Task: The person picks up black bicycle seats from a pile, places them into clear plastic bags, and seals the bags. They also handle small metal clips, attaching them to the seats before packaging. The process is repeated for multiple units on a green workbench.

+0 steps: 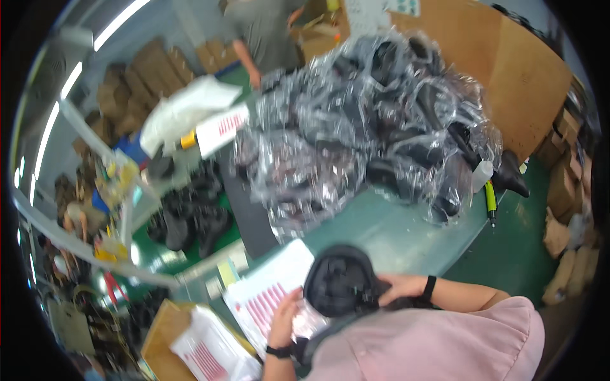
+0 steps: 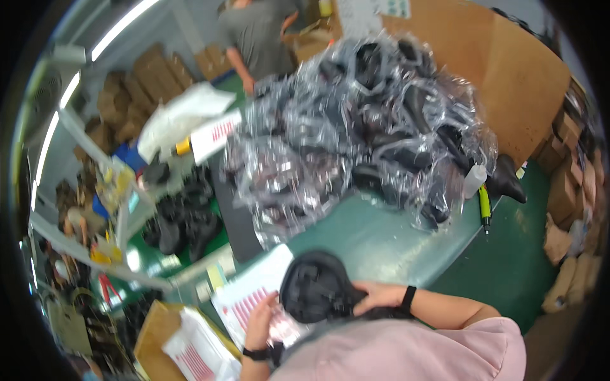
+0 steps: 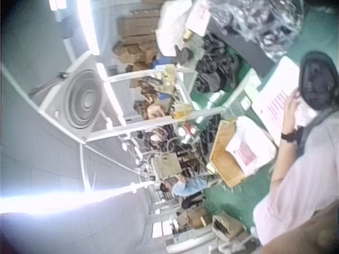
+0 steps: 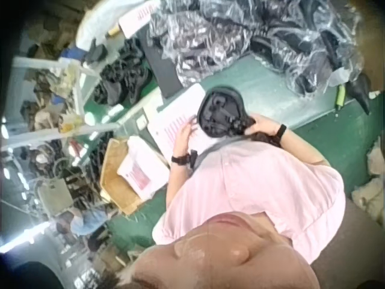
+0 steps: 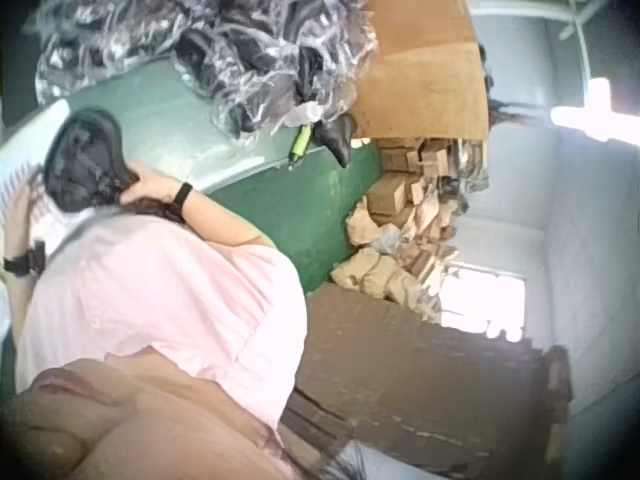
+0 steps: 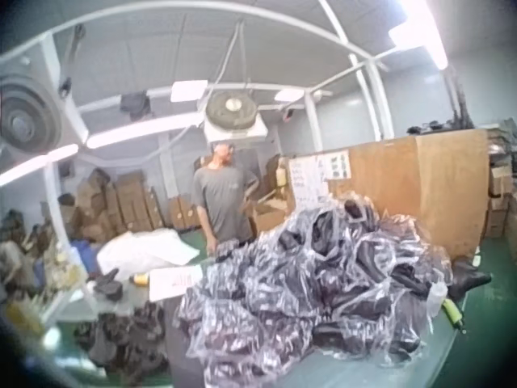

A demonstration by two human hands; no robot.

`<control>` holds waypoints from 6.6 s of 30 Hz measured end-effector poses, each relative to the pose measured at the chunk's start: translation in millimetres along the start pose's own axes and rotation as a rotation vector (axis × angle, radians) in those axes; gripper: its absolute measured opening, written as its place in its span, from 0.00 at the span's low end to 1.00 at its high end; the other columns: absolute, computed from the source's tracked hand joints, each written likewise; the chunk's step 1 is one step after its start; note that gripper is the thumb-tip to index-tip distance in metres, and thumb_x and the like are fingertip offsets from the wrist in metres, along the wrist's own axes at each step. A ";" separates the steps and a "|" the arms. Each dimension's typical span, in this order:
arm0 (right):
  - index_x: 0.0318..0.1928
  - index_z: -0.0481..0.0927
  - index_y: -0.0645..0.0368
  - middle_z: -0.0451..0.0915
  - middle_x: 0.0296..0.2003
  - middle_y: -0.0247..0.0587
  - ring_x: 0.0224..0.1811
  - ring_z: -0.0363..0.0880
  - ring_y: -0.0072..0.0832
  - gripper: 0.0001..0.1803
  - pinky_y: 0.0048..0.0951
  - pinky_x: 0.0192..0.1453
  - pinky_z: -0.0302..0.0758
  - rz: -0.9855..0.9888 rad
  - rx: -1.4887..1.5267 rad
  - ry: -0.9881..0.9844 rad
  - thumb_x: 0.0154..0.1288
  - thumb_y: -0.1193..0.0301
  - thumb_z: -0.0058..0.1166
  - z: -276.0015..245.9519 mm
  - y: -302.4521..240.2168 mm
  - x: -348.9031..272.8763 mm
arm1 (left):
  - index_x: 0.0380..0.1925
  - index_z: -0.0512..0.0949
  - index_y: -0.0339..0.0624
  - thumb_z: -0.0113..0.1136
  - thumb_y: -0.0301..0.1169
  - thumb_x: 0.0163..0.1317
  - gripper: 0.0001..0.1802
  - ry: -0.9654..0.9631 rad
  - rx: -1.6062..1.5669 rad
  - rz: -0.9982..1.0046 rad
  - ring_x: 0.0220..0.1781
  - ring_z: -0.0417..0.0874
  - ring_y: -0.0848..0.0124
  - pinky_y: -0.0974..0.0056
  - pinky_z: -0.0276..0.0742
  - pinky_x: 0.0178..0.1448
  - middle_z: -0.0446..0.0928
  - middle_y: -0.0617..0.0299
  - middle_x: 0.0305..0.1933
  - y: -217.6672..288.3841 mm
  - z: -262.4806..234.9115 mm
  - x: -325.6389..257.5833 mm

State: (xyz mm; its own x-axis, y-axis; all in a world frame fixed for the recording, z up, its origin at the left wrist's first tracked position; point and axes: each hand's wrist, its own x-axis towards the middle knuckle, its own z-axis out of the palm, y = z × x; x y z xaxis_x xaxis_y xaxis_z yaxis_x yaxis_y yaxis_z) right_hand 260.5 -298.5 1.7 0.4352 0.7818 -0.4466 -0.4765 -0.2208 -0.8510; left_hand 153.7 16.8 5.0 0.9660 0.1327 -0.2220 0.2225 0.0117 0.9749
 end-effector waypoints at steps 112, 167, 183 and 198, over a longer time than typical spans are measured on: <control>0.62 0.64 0.63 0.76 0.52 0.45 0.53 0.75 0.31 0.40 0.30 0.60 0.69 -0.376 -0.326 0.324 0.48 0.72 0.67 -0.8 30.5 119.8 | 0.31 0.79 0.37 0.58 0.31 0.63 0.08 0.145 -0.097 -0.345 0.22 0.72 0.79 0.73 0.66 0.27 0.73 0.68 0.22 -56.3 -49.5 -26.2; 0.63 0.63 0.58 0.72 0.55 0.48 0.48 0.78 0.42 0.30 0.44 0.49 0.77 -1.039 0.562 0.740 0.66 0.58 0.54 -236.0 -287.5 27.7 | 0.41 0.79 0.37 0.51 0.25 0.64 0.10 -0.171 0.266 0.308 0.45 0.79 0.63 0.63 0.72 0.51 0.80 0.53 0.39 13.8 81.2 -13.0; 0.49 0.74 0.60 0.78 0.39 0.38 0.33 0.78 0.26 0.18 0.26 0.37 0.76 -0.552 0.129 1.072 0.57 0.72 0.56 -157.9 -56.4 65.4 | 0.29 0.75 0.33 0.45 0.25 0.67 0.11 -0.225 0.082 -0.073 0.31 0.77 0.76 0.72 0.73 0.40 0.77 0.63 0.27 9.3 88.1 -6.3; 0.62 0.67 0.59 0.78 0.51 0.55 0.55 0.76 0.42 0.35 0.34 0.59 0.69 -0.548 -0.397 1.753 0.52 0.66 0.59 -397.8 -59.5 -105.9 | 0.34 0.78 0.34 0.50 0.29 0.65 0.10 -0.310 0.373 -0.141 0.30 0.76 0.71 0.68 0.72 0.36 0.78 0.60 0.27 3.3 103.2 -18.8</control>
State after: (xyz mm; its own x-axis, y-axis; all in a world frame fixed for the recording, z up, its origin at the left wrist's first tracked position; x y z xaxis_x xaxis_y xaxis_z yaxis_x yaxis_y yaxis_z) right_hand 546.7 -600.1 -10.4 0.7660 -0.5448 0.3412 0.0379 -0.4916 -0.8700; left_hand 149.8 -87.9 10.4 0.9041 -0.1463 -0.4014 0.3309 -0.3545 0.8745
